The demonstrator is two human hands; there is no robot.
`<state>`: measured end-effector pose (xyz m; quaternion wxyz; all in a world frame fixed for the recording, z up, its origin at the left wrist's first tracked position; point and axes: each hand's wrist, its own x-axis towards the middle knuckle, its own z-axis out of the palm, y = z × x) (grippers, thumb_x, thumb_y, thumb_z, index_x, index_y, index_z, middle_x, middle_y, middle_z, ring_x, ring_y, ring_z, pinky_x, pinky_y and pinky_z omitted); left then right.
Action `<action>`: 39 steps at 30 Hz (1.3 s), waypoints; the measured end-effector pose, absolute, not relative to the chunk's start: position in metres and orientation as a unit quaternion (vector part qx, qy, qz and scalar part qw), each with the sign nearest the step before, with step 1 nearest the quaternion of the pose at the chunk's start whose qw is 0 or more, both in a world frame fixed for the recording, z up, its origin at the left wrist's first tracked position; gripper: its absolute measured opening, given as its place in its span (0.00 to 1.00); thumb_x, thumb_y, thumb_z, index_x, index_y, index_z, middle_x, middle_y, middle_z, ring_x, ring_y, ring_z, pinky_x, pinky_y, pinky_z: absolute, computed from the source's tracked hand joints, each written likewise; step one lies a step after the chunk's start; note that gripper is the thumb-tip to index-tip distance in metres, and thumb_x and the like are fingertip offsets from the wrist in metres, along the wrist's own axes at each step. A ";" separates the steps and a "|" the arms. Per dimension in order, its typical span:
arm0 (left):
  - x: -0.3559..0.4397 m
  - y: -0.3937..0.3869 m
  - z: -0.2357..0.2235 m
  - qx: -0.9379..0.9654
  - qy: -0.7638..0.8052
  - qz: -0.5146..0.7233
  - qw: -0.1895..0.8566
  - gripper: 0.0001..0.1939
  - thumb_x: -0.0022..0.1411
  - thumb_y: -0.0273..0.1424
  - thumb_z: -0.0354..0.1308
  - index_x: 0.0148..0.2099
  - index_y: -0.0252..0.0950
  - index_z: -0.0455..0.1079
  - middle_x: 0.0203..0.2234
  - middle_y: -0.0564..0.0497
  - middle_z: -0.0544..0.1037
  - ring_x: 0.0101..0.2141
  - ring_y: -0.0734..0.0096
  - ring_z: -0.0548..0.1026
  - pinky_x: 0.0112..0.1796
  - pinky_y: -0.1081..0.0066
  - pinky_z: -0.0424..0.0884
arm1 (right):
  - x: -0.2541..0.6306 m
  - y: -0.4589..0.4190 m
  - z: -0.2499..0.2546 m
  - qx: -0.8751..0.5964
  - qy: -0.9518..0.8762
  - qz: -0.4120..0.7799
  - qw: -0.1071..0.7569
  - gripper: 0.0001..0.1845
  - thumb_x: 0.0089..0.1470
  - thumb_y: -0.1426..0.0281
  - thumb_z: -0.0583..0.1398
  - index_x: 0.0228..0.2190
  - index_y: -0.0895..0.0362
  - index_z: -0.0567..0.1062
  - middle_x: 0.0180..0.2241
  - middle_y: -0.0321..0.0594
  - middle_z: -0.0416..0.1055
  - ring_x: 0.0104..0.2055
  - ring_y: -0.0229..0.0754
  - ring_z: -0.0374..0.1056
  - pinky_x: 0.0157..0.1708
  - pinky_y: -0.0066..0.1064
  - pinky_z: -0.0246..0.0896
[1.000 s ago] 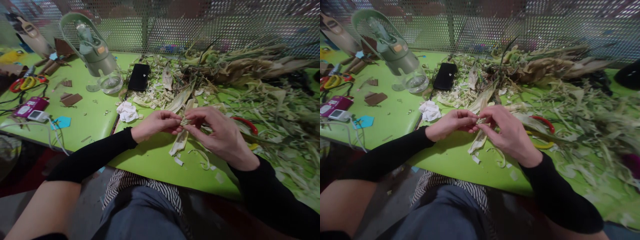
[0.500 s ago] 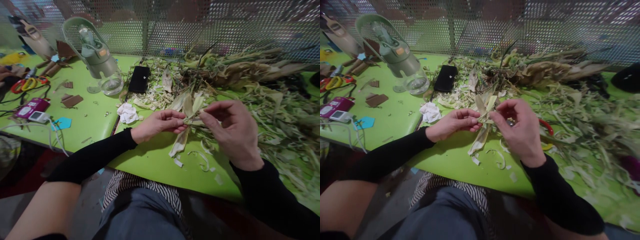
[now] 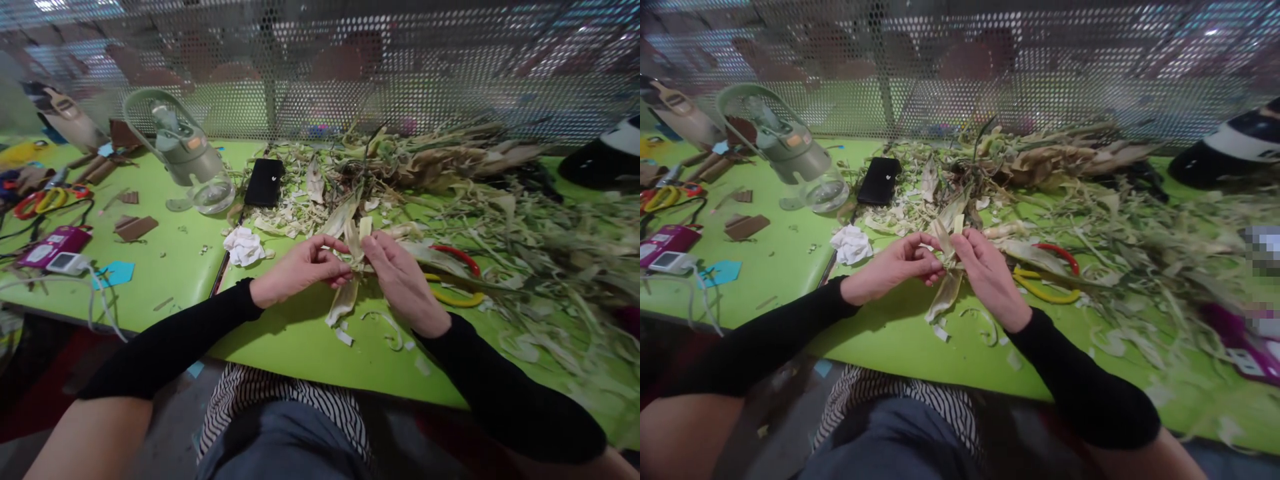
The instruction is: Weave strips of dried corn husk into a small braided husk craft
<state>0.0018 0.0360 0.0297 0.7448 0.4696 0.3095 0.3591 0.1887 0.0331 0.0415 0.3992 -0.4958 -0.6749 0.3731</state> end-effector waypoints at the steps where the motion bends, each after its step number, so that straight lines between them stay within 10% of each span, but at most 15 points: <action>1: 0.002 0.036 0.030 0.469 0.314 0.361 0.742 0.16 0.61 0.31 0.67 0.45 0.33 0.64 0.25 0.56 0.78 0.29 0.78 0.77 0.35 0.73 0.70 | 0.189 0.033 0.041 -0.491 -0.663 0.386 0.412 0.26 0.63 0.46 0.56 0.26 0.53 0.65 0.26 0.33 0.60 0.25 0.35 0.54 0.23 0.29 0.54; 9: 0.001 0.033 0.034 0.520 0.336 0.337 0.709 0.18 0.57 0.32 0.70 0.43 0.33 0.65 0.23 0.60 0.73 0.24 0.82 0.71 0.31 0.75 0.67 | 0.198 0.037 0.038 -0.410 -0.617 0.562 0.367 0.17 0.54 0.54 0.68 0.32 0.55 0.78 0.29 0.34 0.73 0.30 0.36 0.68 0.32 0.29 0.65; 16: -0.002 0.030 0.042 0.527 0.314 0.331 0.717 0.13 0.63 0.29 0.64 0.48 0.32 0.67 0.27 0.57 0.75 0.27 0.81 0.73 0.34 0.74 0.68 | 0.200 0.041 0.033 -0.431 -0.516 0.515 0.532 0.15 0.53 0.56 0.70 0.31 0.53 0.77 0.26 0.30 0.66 0.25 0.33 0.57 0.24 0.26 0.57; 27: -0.001 0.023 0.043 0.561 0.299 0.268 0.724 0.30 0.62 0.31 0.67 0.62 0.34 0.60 0.32 0.54 0.75 0.34 0.75 0.74 0.38 0.72 0.68 | 0.195 0.032 0.049 -0.425 -0.653 0.425 0.461 0.18 0.58 0.52 0.65 0.29 0.54 0.76 0.28 0.34 0.68 0.28 0.36 0.63 0.26 0.29 0.64; 36: 0.002 0.030 0.037 0.517 0.317 0.365 0.707 0.15 0.64 0.35 0.64 0.48 0.31 0.69 0.30 0.52 0.78 0.32 0.76 0.77 0.38 0.71 0.72 | 0.195 0.030 0.043 -0.430 -0.708 0.383 0.410 0.26 0.61 0.53 0.62 0.54 0.54 0.69 0.31 0.38 0.75 0.33 0.44 0.74 0.29 0.34 0.70; 39: 0.002 0.031 0.039 0.505 0.343 0.357 0.707 0.14 0.62 0.35 0.66 0.41 0.31 0.68 0.27 0.54 0.77 0.29 0.77 0.75 0.36 0.71 0.71 | 0.196 0.030 0.046 -0.437 -0.725 0.339 0.411 0.19 0.61 0.55 0.62 0.47 0.54 0.72 0.35 0.41 0.75 0.34 0.44 0.73 0.31 0.36 0.72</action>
